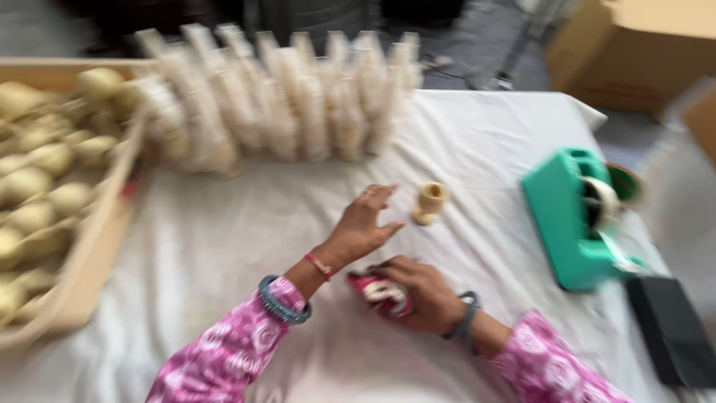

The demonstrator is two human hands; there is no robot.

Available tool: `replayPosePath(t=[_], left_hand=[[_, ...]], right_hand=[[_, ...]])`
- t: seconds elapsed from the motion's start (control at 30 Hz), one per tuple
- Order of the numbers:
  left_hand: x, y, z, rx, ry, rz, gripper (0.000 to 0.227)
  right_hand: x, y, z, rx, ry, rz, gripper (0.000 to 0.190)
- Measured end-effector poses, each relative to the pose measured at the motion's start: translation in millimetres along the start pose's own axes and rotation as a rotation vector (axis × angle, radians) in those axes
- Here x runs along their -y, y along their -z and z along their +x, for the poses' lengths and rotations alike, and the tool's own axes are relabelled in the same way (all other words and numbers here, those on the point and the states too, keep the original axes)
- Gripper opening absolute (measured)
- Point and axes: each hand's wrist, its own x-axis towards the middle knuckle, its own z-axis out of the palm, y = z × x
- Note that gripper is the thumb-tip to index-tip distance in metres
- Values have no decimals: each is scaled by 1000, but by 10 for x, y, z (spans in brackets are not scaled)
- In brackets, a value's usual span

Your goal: The person wipes a wooden maraca base with a cloth, then inserts a wooden stick into it. They place the assembled maraca on a sheet of bubble wrap and begin wrapping it. The workspace contains a tray of maraca parts and a row of already wrapped maracas.

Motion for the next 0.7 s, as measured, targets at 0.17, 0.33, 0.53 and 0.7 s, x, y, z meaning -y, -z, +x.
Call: replayPosePath(t=[0.17, 0.33, 0.53, 0.7], left_hand=[[-78, 651, -277, 37, 106, 310, 24], [-117, 1528, -374, -130, 72, 477, 23], [246, 3081, -593, -20, 295, 761, 30], [865, 4169, -1183, -149, 725, 1078, 27]], right_hand=[[-333, -154, 140, 77, -417, 544, 40], [-556, -122, 335, 103, -498, 578, 46], [-380, -80, 236, -20, -352, 600, 49], [-477, -115, 202, 26, -357, 486, 45]])
